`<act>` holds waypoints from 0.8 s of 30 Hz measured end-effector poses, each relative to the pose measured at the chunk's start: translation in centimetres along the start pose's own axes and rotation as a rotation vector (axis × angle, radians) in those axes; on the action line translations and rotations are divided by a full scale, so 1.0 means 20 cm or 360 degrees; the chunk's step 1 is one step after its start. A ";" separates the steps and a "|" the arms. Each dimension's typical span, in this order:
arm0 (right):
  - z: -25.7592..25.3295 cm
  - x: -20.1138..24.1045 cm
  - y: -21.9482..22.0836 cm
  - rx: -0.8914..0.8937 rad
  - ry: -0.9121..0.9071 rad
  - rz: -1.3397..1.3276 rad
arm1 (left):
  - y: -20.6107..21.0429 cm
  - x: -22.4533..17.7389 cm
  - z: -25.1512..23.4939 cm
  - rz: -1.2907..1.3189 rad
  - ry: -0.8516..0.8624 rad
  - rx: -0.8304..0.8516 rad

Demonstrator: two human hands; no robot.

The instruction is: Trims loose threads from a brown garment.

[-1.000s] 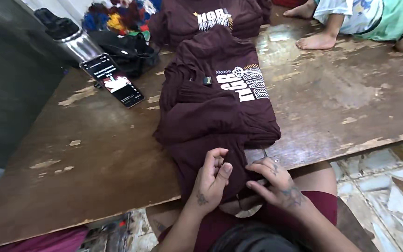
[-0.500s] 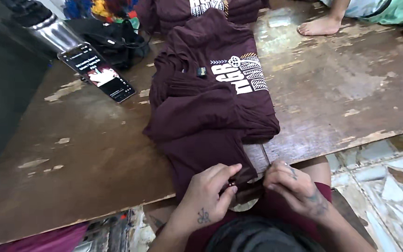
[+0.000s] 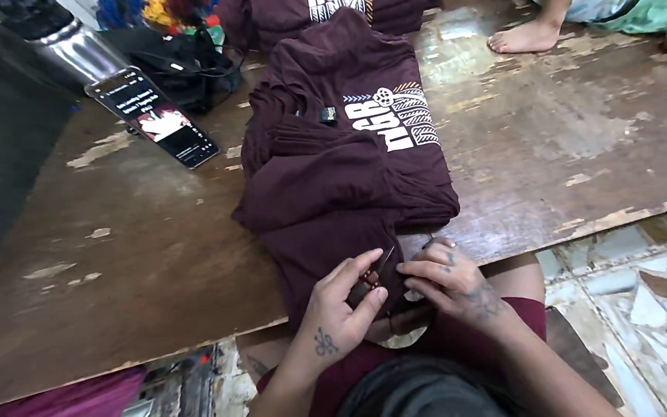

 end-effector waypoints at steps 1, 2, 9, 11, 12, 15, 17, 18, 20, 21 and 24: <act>0.00 -0.01 0.03 0.0023 0.0004 0.0027 | 0.00 0.00 0.00 0.0006 -0.0014 0.0013; 0.00 -0.02 0.05 0.0035 0.0001 0.0034 | 0.00 0.01 0.00 0.0034 -0.0031 0.0024; 0.03 0.01 0.03 -0.0055 -0.0128 -0.0027 | 0.00 0.03 0.00 0.0163 -0.0110 0.0059; 0.07 0.01 0.00 -0.0080 -0.0110 -0.0040 | -0.01 0.02 0.00 0.0074 -0.0041 0.0102; 0.09 0.02 -0.01 -0.0064 -0.0076 -0.0073 | -0.01 0.01 0.01 0.0005 0.0006 0.0126; 0.10 0.03 -0.02 -0.0044 -0.0026 -0.0138 | 0.00 -0.03 0.02 -0.0228 0.0176 0.0247; 0.10 0.04 -0.02 -0.0071 -0.0026 -0.0125 | 0.01 -0.07 0.03 -0.0385 0.0322 0.0320; 0.10 0.04 -0.02 -0.0092 -0.0036 -0.0110 | 0.02 -0.09 0.03 -0.0458 0.0383 0.0331; 0.10 0.05 -0.02 -0.0138 -0.0069 -0.0080 | 0.03 -0.11 0.04 -0.0579 0.0451 0.0294; 0.10 0.06 -0.02 -0.0153 -0.0084 -0.0074 | 0.03 -0.12 0.05 -0.0632 0.0465 0.0255; 0.10 0.08 -0.03 -0.0155 -0.0094 -0.0104 | 0.02 -0.12 0.06 -0.0673 0.0479 0.0187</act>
Point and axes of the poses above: each hand's wrist, its own z-axis away from the middle knuckle, its own y-axis out of the palm, x = y × z, the point moved 8 cm from there along -z, towards the middle knuckle, and after that the axes turned 9 degrees about -z, right-handed, at the moved point
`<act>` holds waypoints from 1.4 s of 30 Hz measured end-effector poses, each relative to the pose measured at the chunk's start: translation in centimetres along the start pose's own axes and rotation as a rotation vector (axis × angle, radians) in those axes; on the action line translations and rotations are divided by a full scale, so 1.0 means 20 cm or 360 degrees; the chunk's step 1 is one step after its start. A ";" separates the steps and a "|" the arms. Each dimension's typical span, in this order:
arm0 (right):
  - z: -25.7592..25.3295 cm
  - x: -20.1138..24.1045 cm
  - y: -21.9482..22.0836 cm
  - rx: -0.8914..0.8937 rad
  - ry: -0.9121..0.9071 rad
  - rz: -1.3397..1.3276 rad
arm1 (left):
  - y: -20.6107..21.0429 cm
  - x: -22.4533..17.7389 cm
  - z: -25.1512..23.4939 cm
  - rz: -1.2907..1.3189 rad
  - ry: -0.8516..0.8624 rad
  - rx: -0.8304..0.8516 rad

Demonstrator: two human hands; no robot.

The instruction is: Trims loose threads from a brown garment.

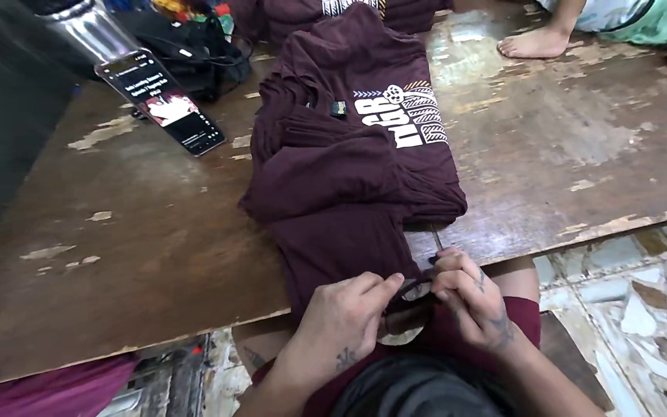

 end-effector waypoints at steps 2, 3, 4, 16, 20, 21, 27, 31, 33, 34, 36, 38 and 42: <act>0.00 0.02 -0.02 0.0037 -0.0035 -0.0108 | 0.00 0.02 0.01 0.0116 -0.0073 -0.0007; 0.00 0.04 -0.03 0.0048 -0.0074 -0.0188 | -0.01 0.05 0.01 0.0226 -0.0148 -0.0013; -0.01 0.05 -0.03 0.0060 -0.0108 -0.0218 | -0.01 0.07 0.01 0.0372 -0.0245 -0.0036; -0.03 -0.05 -0.08 0.0004 0.0210 -0.0198 | -0.02 0.15 0.07 0.0486 -0.0426 -0.0062; 0.04 -0.01 -0.10 0.0341 0.0152 -0.0321 | -0.04 0.07 0.08 -0.0078 -0.0118 0.0091; 0.02 0.00 -0.08 0.0346 0.0149 -0.0203 | -0.04 0.06 0.05 -0.0081 -0.0045 0.0087; -0.16 -0.11 0.11 0.0136 0.0419 -0.0616 | -0.02 0.24 -0.18 0.0920 -0.0592 -0.0086; -0.15 -0.16 0.15 0.0182 0.0635 -0.1502 | 0.02 0.34 -0.16 0.1449 -0.1018 -0.0418; -0.16 -0.12 0.12 0.0202 0.0550 -0.1135 | 0.01 0.31 -0.16 0.1400 -0.0954 -0.0400; -0.18 -0.10 0.11 0.0186 0.0485 -0.0782 | 0.01 0.31 -0.16 0.1386 -0.0935 -0.0379; -0.21 -0.05 0.11 0.0170 0.0343 -0.0088 | 0.03 0.29 -0.16 0.1359 -0.0907 -0.0334; -0.21 -0.05 0.08 0.0165 0.0295 0.0199 | 0.04 0.28 -0.16 0.1324 -0.0840 -0.0301; -0.09 -0.05 -0.15 0.0296 0.0270 0.0090 | 0.04 0.26 -0.16 0.1255 -0.0662 -0.0245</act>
Point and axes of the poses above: each hand's wrist, its own z-axis away from the middle knuckle, its own y-axis out of the palm, x = y × z, the point moved 8 cm from there along -z, towards the middle knuckle, and after that the axes turned 9 degrees about -z, right-handed, at the moved point
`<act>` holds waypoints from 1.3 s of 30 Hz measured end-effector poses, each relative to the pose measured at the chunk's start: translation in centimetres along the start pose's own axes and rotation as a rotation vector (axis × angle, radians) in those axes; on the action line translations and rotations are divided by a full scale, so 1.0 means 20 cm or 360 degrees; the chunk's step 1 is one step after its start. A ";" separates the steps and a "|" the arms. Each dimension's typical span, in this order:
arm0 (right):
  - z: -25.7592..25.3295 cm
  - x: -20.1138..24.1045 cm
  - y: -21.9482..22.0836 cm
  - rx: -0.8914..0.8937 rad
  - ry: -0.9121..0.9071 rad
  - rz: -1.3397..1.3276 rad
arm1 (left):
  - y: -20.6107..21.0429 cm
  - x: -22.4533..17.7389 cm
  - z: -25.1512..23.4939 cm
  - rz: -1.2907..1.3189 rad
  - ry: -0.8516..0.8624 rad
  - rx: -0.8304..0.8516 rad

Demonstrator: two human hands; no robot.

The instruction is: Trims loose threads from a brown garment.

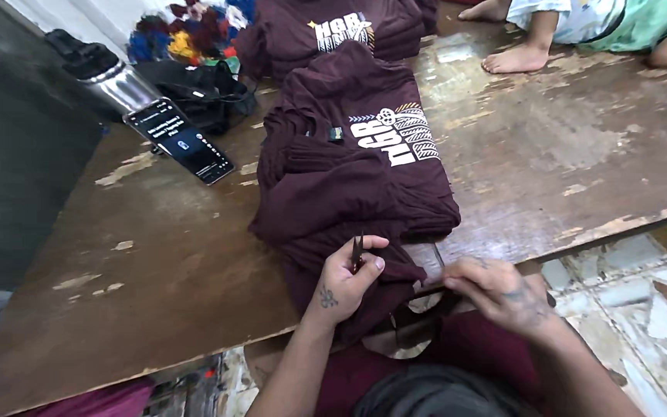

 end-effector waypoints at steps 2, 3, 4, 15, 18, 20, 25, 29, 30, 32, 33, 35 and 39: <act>0.05 0.00 -0.07 0.0046 -0.0054 -0.0007 | 0.01 0.00 0.00 -0.0009 0.0028 0.0029; 0.06 0.00 -0.08 0.0047 -0.0054 0.0029 | 0.01 0.00 -0.01 -0.0011 0.0017 0.0027; 0.06 0.01 -0.08 0.0034 -0.0026 0.0098 | 0.01 0.01 -0.01 -0.0008 -0.0010 0.0014; -0.02 0.03 0.00 -0.0218 -0.0178 -0.0498 | -0.03 -0.02 0.04 -0.0379 -0.0010 0.0023; 0.05 0.07 -0.05 -0.0039 -0.0222 -0.0424 | -0.06 -0.04 0.07 -0.0950 0.0085 0.0083; 0.07 0.09 -0.06 -0.0061 -0.0261 -0.0359 | -0.06 -0.12 0.08 -0.1203 0.0208 0.0096; -0.05 0.05 0.07 -0.0169 0.0037 -0.0189 | -0.07 -0.21 0.06 -0.0838 0.0335 0.0053; -0.13 0.03 0.18 -0.0214 0.0012 0.0045 | 0.00 -0.04 0.02 -0.0553 0.0085 0.0084; -0.11 0.04 0.17 -0.0162 0.0004 0.0091 | 0.01 -0.02 0.03 -0.0633 0.0098 0.0090; -0.06 0.04 0.13 -0.0031 0.0004 0.0231 | 0.02 -0.03 0.06 -0.0856 0.0239 0.0123; -0.03 0.05 0.11 0.0016 0.0003 0.0311 | 0.02 -0.04 0.08 -0.0964 0.0282 0.0150; 0.02 0.07 0.08 0.0045 -0.0045 0.0412 | 0.01 -0.06 0.10 -0.1154 0.0317 0.0201; 0.06 0.14 0.03 -0.0033 -0.0171 0.0418 | 0.01 -0.24 0.12 -0.1433 0.0629 0.0207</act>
Point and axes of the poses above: each hand's wrist, its own z-axis away from the middle knuckle, its own y-axis out of the palm, x = y × z, the point moved 8 cm from there along -z, towards the middle knuckle, and after that the axes turned 9 degrees about -z, right-handed, at the moved point
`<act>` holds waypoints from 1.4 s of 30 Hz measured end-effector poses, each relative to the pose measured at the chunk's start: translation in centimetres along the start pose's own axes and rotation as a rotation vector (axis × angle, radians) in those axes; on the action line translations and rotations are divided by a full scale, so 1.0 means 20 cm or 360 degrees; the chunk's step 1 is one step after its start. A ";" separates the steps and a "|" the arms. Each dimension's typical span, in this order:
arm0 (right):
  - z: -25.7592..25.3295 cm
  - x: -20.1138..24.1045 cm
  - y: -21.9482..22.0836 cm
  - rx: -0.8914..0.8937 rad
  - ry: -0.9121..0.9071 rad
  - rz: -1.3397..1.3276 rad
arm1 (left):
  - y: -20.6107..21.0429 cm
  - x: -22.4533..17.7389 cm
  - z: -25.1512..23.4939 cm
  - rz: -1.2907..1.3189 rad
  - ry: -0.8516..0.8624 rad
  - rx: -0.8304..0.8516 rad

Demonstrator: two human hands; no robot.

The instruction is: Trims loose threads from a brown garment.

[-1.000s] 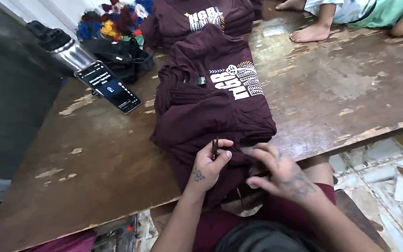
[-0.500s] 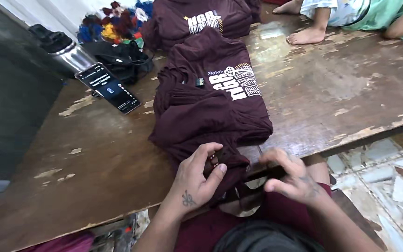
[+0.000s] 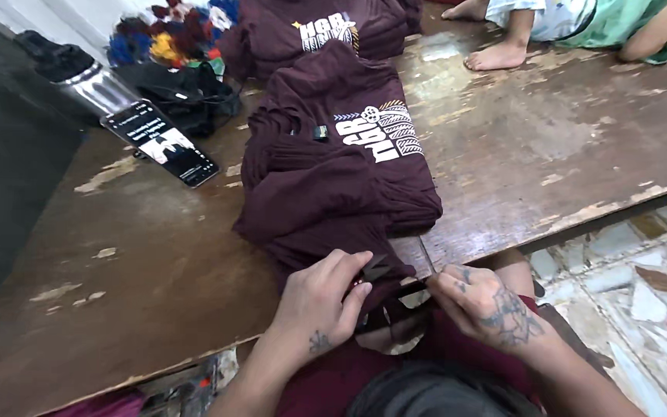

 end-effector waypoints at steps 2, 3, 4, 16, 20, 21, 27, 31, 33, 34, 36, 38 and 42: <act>0.01 0.03 -0.02 -0.0071 -0.0038 -0.0016 | -0.06 -0.10 -0.02 -0.0103 0.0203 0.0002; 0.01 0.04 -0.02 -0.0107 -0.0060 -0.0033 | -0.07 -0.15 -0.03 -0.0161 0.0284 0.0033; 0.01 0.05 -0.02 -0.0146 -0.0088 -0.0053 | -0.07 -0.19 -0.04 -0.0221 0.0347 0.0065; -0.04 0.14 0.02 -0.0261 -0.0227 -0.0240 | -0.08 -0.26 -0.02 -0.0487 0.0411 0.0081; -0.02 0.14 0.04 -0.0245 -0.0250 -0.0286 | -0.06 -0.25 0.02 -0.0485 0.0381 0.0095; -0.02 0.14 0.05 -0.0244 -0.0260 -0.0295 | -0.06 -0.24 0.02 -0.0479 0.0384 0.0097; 0.07 0.22 0.10 0.0208 -0.0272 -0.0494 | -0.08 -0.04 0.07 -0.0058 -0.0052 -0.0098; 0.10 0.26 0.10 0.0423 -0.0350 -0.0520 | 0.06 0.12 0.18 0.0176 -0.0443 0.0319; 0.04 0.30 0.09 0.0452 -0.0481 -0.0534 | 0.00 0.18 0.20 0.0242 -0.0329 0.0511; 0.00 0.32 0.09 0.0451 -0.0557 -0.0523 | -0.14 0.28 0.20 0.0363 -0.0482 0.0251; -0.07 0.37 0.15 0.0445 -0.0685 -0.0501 | -0.43 0.54 0.29 0.0870 -0.1060 -0.0974; -0.14 0.41 0.24 0.0474 -0.0775 -0.0413 | -0.57 0.58 0.31 0.1144 -0.1159 -0.1743; -0.51 0.36 0.33 0.0489 -0.0626 -0.0225 | -0.40 0.30 0.02 0.0707 -0.0767 -0.0807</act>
Point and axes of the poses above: each hand's wrist, its own z-axis away from the middle knuckle, its own y-axis out of the palm, x = y × z, the point moved 8 cm from there along -z, towards the middle knuckle, and after that the axes turned 9 degrees about -z, right-handed, at the moved point
